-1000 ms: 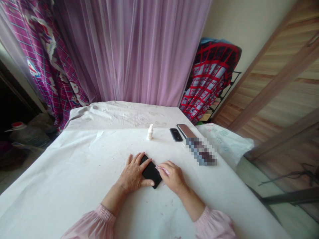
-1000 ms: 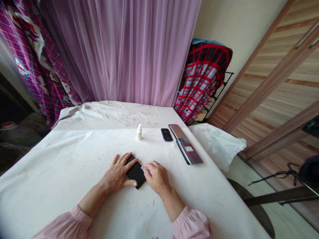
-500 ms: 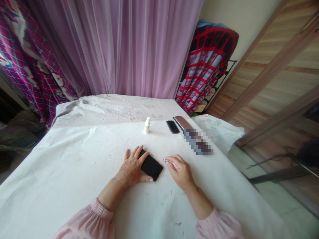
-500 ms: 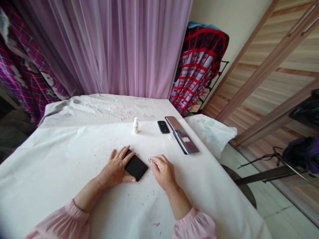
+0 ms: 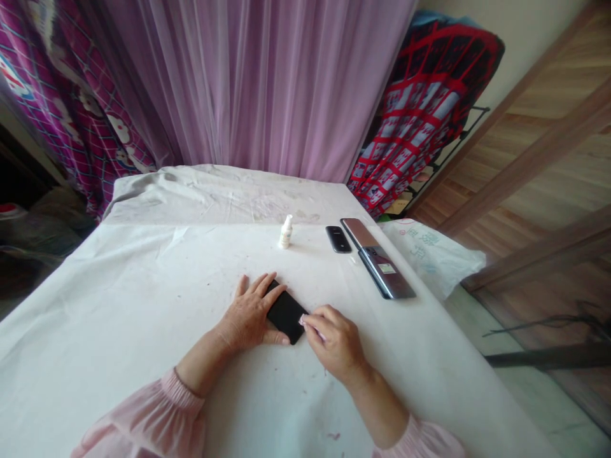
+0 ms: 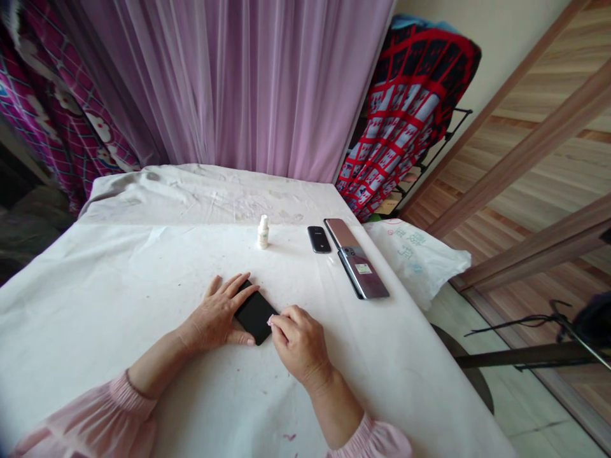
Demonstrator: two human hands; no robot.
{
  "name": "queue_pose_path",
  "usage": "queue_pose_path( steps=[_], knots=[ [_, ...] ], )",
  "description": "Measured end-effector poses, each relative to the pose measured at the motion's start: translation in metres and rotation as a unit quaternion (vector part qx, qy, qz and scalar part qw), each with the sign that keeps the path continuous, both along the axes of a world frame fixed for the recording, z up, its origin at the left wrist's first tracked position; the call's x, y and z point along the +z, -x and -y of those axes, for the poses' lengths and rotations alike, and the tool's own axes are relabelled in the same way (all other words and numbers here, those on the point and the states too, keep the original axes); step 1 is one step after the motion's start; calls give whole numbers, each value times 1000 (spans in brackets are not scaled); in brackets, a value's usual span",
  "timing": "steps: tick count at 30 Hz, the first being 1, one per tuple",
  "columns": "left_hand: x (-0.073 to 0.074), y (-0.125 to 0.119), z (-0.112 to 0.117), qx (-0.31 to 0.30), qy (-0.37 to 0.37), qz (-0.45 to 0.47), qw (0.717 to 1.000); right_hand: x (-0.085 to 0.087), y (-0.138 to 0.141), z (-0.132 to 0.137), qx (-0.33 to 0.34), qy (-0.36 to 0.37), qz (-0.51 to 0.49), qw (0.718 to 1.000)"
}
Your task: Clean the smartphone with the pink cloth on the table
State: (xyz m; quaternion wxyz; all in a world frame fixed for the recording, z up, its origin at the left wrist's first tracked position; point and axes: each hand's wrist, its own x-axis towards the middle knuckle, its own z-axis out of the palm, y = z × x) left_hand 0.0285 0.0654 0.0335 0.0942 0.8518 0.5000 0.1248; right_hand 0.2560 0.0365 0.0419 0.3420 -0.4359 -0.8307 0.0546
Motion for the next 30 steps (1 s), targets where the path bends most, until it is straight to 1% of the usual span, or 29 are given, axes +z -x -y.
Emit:
queue_pose_path(
  steps=[8, 15, 18, 24, 30],
  knots=[
    [8, 0, 1, 2, 10, 2, 1000, 4, 8, 9, 36, -19, 4, 999],
    [11, 2, -1, -9, 38, 1, 999, 6, 12, 14, 65, -5, 9, 998],
    [11, 3, -2, -12, 44, 5, 999, 5, 9, 11, 56, -4, 4, 998],
    [12, 2, -2, -14, 52, 7, 999, 4, 2, 4, 12, 4, -9, 1000],
    [13, 2, -2, -18, 51, 8, 999, 1, -4, -1, -1, 30, -28, 999]
  ],
)
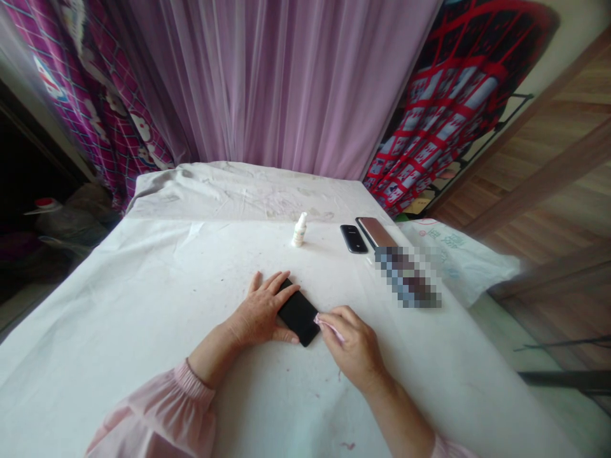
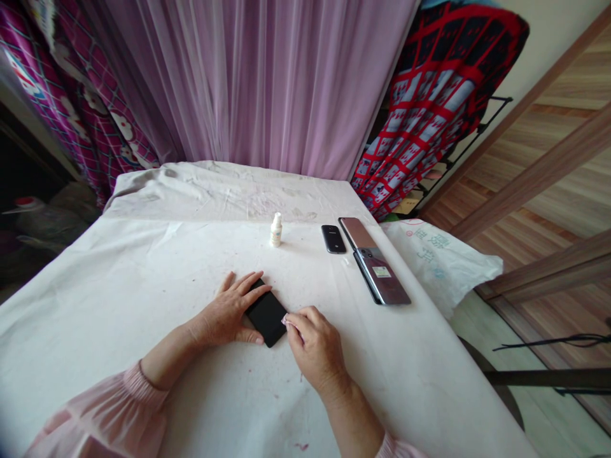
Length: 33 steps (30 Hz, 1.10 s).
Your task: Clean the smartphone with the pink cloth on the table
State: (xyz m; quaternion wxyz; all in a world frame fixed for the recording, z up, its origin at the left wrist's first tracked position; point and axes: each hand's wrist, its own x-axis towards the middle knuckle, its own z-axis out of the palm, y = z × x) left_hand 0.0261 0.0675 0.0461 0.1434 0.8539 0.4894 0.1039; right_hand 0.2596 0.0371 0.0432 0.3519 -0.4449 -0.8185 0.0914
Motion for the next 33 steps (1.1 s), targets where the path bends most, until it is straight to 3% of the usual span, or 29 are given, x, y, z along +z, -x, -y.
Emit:
queue_pose_path(
  steps=[6, 17, 33],
  knots=[
    [-1, 1, 0, -7, -1, 3, 1000, -3, 0, -2, -12, -12, -12, 1000],
    [-5, 2, 0, -7, -18, 15, 1000, 4, 11, 11, 42, 7, 2, 999],
    [0, 2, -1, -14, 9, 9, 1000, 10, 14, 16, 57, 14, 28, 998]
  ],
)
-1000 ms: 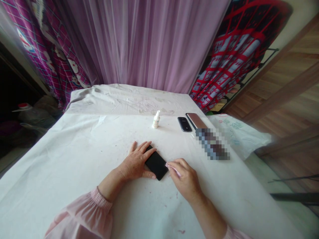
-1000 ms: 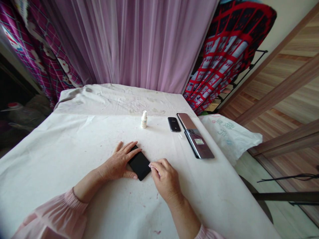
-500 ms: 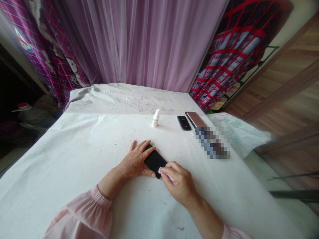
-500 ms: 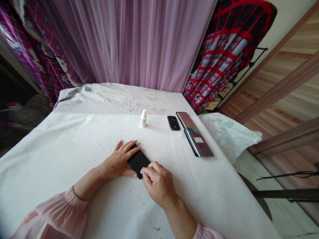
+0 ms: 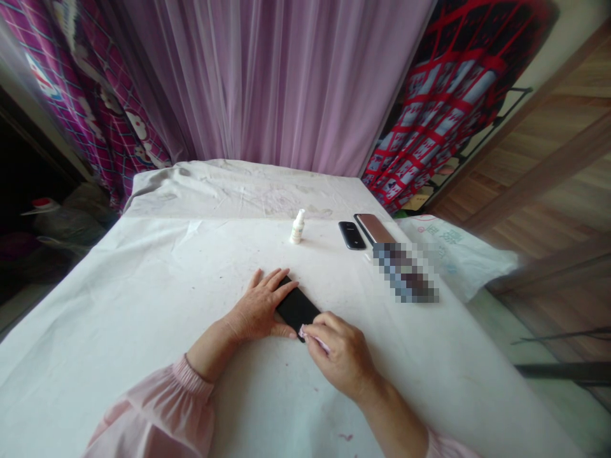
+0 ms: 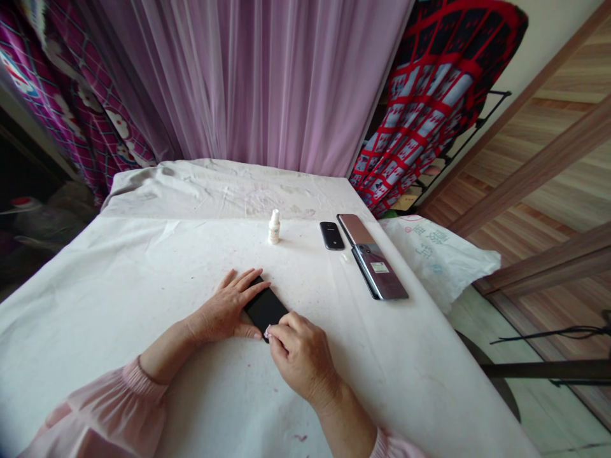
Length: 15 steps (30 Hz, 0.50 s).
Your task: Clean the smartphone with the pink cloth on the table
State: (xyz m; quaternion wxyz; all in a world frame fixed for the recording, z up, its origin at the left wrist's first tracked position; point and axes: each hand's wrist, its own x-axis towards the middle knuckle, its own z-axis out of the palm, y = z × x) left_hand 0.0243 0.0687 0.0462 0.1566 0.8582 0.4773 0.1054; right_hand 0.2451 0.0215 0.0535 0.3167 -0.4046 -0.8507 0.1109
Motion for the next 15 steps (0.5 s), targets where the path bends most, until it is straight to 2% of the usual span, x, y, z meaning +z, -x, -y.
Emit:
queue_pose_path(
  steps=[11, 15],
  knots=[
    [-1, 0, 1, 0, 1, 9, 1000, -2, -15, -10, -66, -13, 3, 998],
    [-1, 0, 1, -1, 2, 9, 1000, -3, -15, -9, -68, -19, 0, 997]
  ],
)
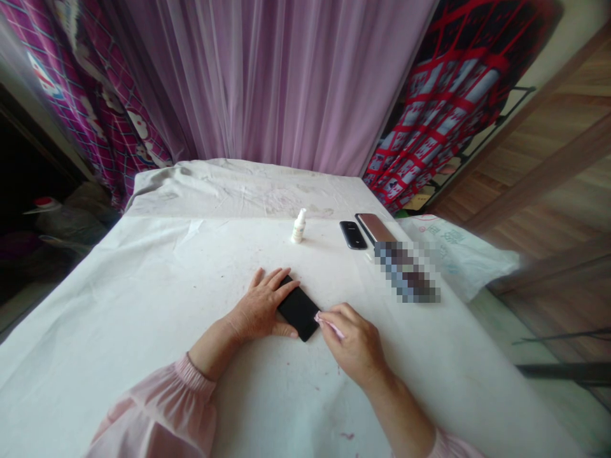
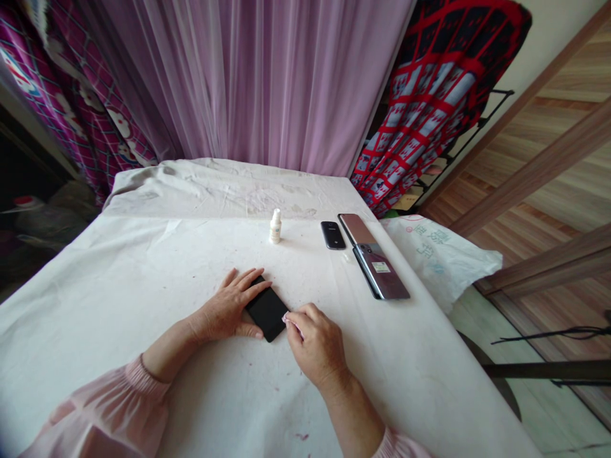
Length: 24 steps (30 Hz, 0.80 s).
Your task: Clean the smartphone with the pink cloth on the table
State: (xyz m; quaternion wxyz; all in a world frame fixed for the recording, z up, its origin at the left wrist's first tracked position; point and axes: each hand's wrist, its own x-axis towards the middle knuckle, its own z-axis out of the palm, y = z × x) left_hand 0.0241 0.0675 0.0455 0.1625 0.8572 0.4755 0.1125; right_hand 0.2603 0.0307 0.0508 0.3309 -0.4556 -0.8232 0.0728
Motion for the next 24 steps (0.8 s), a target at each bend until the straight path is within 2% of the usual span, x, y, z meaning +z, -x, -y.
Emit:
queue_pose_path(
  steps=[6, 14, 24],
  knots=[
    [-1, 1, -1, -3, -9, 13, 1000, 1, 5, 3, 31, 8, -7, 999],
    [5, -1, -1, 1, 5, -11, 1000, 6, 15, 10, 74, 12, 2, 997],
    [-1, 0, -1, 1, -8, 4, 1000, 7, 12, 8, 61, 10, 14, 998]
  ],
)
